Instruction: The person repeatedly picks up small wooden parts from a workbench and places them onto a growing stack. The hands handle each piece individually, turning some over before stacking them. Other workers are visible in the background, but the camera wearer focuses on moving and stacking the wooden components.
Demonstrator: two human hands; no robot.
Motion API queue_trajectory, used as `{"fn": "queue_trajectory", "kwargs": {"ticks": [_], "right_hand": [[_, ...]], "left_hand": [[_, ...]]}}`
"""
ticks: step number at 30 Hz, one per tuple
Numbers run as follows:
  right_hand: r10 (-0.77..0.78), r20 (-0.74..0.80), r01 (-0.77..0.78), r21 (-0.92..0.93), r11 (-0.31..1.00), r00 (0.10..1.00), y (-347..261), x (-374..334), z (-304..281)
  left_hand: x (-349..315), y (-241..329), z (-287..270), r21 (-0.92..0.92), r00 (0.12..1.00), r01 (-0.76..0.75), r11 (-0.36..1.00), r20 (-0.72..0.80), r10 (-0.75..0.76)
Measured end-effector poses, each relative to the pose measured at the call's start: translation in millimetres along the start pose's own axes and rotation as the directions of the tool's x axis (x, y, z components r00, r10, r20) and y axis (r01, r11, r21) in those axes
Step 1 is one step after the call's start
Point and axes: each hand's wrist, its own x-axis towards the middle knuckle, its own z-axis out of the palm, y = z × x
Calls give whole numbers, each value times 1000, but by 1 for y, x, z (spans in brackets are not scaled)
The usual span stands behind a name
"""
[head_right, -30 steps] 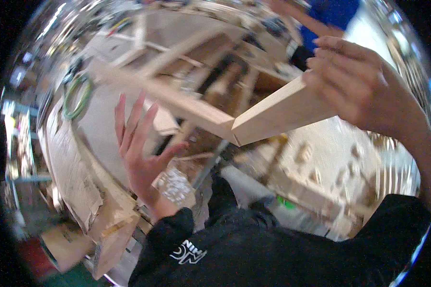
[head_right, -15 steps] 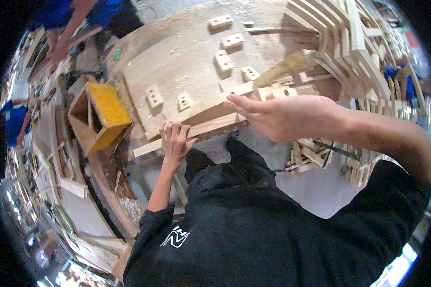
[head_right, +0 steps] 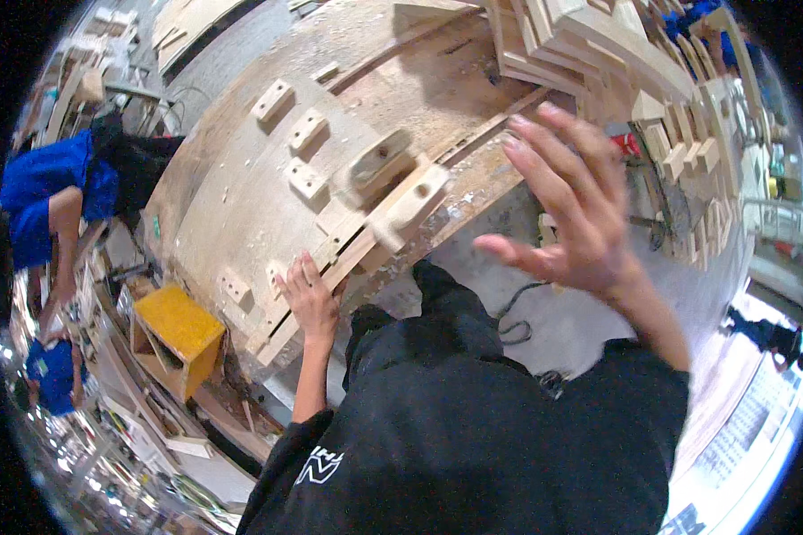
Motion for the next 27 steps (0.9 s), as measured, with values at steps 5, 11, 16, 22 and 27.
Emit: {"fn": "queue_trajectory", "kwargs": {"ticks": [5,11,16,22,27], "right_hand": [[545,-80,-464,429,775,835,-53,-18,118],[654,-141,-549,429,717,743,-69,-13,140],[680,-215,-489,549,677,701,-71,-20,153],[771,-215,-434,722,539,600,-86,-26,182],[610,-231,-515,363,777,758,-95,-54,228]], "left_hand": [[3,-6,2,68,995,-67,995,-63,71],[-43,-45,40,-116,984,-87,989,144,103],[-43,-44,35,-145,990,-86,986,94,100],[-15,-23,17,-144,994,-95,985,-68,86],[0,-10,4,-30,987,-33,999,-157,28]]}}
